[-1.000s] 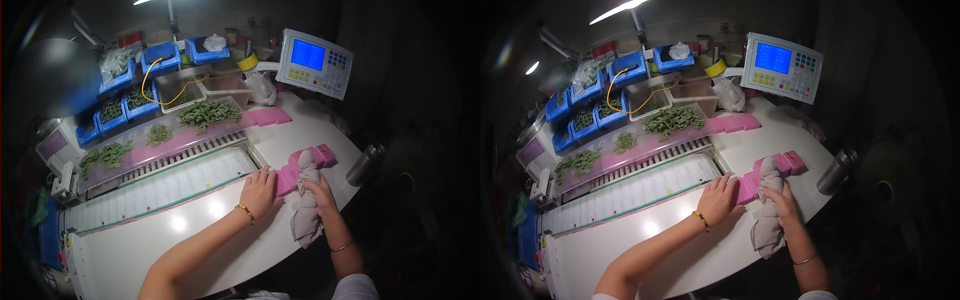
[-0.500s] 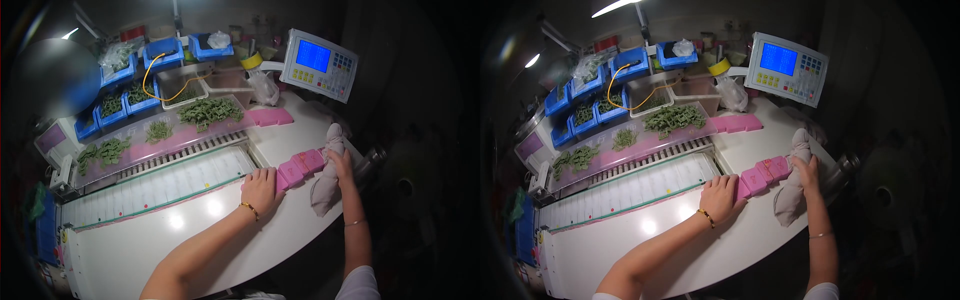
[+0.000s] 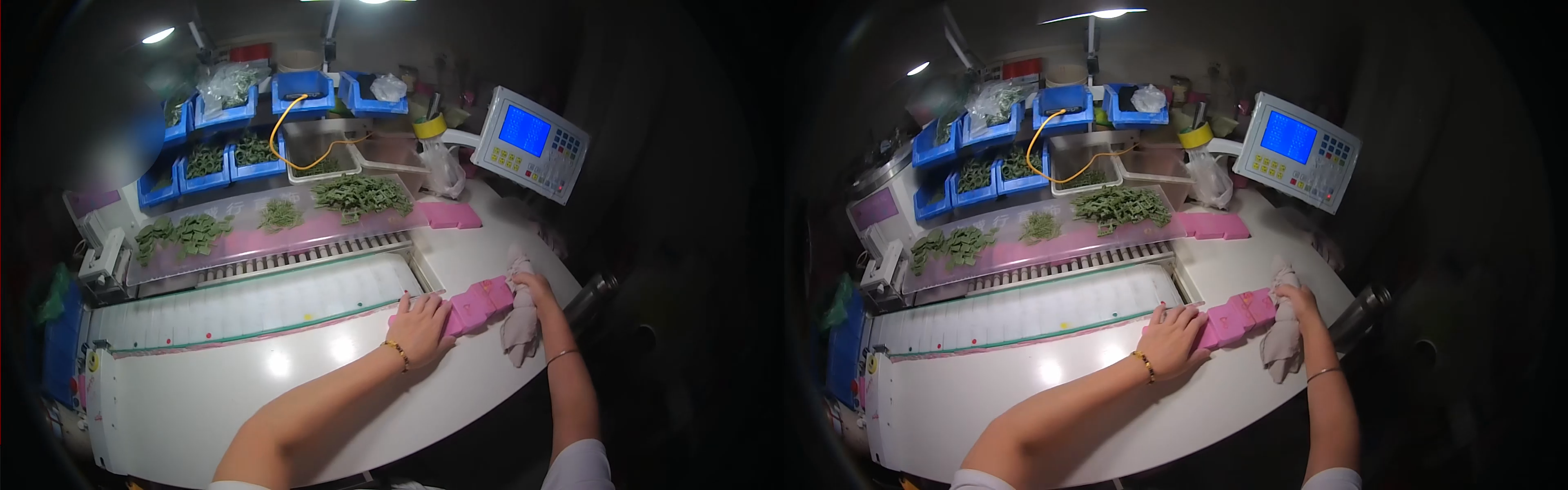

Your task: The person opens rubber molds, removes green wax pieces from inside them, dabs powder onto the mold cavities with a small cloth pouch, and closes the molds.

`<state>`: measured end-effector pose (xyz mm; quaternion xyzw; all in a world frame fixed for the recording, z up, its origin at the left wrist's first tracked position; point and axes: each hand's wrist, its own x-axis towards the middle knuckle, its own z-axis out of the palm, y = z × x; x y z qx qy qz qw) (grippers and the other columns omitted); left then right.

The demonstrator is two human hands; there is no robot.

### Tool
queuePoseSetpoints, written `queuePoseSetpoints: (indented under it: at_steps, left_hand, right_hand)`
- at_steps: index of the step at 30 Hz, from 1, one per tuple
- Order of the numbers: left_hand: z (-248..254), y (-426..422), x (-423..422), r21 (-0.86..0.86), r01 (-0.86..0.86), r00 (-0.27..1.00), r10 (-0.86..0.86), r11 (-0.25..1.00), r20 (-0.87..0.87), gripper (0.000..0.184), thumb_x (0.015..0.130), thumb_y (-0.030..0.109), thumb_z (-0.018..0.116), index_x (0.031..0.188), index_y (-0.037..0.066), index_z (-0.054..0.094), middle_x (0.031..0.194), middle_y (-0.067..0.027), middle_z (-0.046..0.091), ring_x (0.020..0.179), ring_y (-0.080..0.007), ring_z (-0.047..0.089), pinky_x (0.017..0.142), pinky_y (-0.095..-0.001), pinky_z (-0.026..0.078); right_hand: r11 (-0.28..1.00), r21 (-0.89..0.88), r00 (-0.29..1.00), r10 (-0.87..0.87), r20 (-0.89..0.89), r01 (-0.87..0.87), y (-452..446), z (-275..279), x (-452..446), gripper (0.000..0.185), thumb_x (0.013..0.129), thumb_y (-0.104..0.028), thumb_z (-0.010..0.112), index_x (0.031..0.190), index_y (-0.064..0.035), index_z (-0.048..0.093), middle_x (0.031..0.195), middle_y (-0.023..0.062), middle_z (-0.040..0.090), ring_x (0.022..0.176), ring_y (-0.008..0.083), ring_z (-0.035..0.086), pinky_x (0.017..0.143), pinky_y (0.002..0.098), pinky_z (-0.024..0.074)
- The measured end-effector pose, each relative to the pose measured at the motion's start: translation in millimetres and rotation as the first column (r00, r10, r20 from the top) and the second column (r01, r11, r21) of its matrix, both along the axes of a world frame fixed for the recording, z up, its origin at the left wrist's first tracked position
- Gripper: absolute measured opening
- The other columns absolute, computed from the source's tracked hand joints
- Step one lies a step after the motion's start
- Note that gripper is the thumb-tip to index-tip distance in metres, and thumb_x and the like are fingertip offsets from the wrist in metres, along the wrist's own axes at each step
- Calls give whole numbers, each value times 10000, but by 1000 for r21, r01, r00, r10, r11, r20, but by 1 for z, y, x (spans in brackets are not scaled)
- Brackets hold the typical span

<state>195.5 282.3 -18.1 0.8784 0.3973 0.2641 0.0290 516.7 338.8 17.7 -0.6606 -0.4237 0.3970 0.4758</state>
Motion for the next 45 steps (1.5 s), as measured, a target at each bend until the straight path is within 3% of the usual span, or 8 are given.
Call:
queuePoseSetpoints:
  at_steps: [16, 24, 28, 31, 32, 33, 36, 45]
  left_hand:
    - [46, -156, -295, -258, -153, 959, 81, 954, -270, 665, 894, 531, 623, 1382, 91, 527, 1468, -121, 475, 1445, -375, 318, 1218, -580, 110]
    - [66, -218, -386, 63, -434, 782, 411, 899, -468, 622, 869, 526, 666, 1303, 89, 580, 1420, -120, 529, 1389, -352, 408, 1195, -590, 177]
    - [85, -226, -365, 100, -533, 807, 540, 841, -240, 666, 818, 429, 760, 1334, 81, 524, 1374, -157, 541, 1369, -363, 434, 1181, -589, 210]
    - [84, -221, -338, 157, -443, 858, 468, 883, -211, 741, 816, 448, 764, 1376, 52, 485, 1358, -150, 538, 1356, -342, 445, 1187, -569, 207]
    - [82, -218, -328, 153, -448, 857, 472, 881, -206, 741, 816, 448, 764, 1376, 52, 485, 1358, -150, 538, 1356, -342, 445, 1187, -569, 207]
    - [80, -215, -316, 103, -423, 881, 435, 900, -187, 756, 818, 449, 763, 1391, 49, 475, 1369, -150, 525, 1361, -344, 436, 1189, -567, 206]
    - [76, -197, -285, 19, -353, 921, 351, 935, -167, 800, 820, 457, 759, 1416, 20, 451, 1390, -167, 486, 1380, -363, 395, 1185, -564, 210]
    - [49, -141, -243, -224, -274, 959, 249, 935, -132, 863, 715, 414, 840, 1395, 30, 474, 1279, -142, 553, 1255, -307, 500, 1134, -542, 282]
  right_hand:
    - [759, -41, 721, 598, -351, -650, -119, 17, -222, 405, 844, -127, 691, 1211, 19, 602, 1080, 58, 666, 967, 126, 620, 881, 279, 495]
    - [528, 70, 413, 733, -540, -846, -113, 18, -333, 470, 872, -145, 654, 1295, 10, 519, 1057, 62, 637, 877, 139, 630, 773, 296, 543]
    - [541, 90, 405, 719, -565, -836, -101, 28, -337, 404, 899, -152, 695, 1238, 2, 537, 1063, 72, 656, 943, 128, 643, 834, 300, 526]
    - [662, 22, 639, 731, -239, -749, -94, 31, -317, 425, 862, -144, 727, 1210, 5, 533, 1046, 108, 665, 940, 186, 661, 832, 335, 530]
    - [686, 44, 685, 715, 141, -726, -96, 34, -307, 454, 838, -147, 743, 1207, 9, 529, 1046, 134, 667, 935, 247, 666, 834, 369, 531]
    - [703, 78, 637, 586, 500, -707, -97, 37, -298, 484, 814, -150, 760, 1204, 14, 526, 1045, 159, 669, 930, 309, 670, 837, 404, 531]
    - [753, -28, 399, 379, 835, -657, -106, 44, -273, 581, 758, -138, 794, 1236, 23, 507, 1113, 191, 659, 936, 382, 666, 853, 420, 536]
    - [619, 217, 358, 112, 927, -755, -141, 26, -254, 690, 798, -138, 783, 1388, 12, 459, 1377, 249, 502, 1277, 404, 481, 1056, 481, 407]
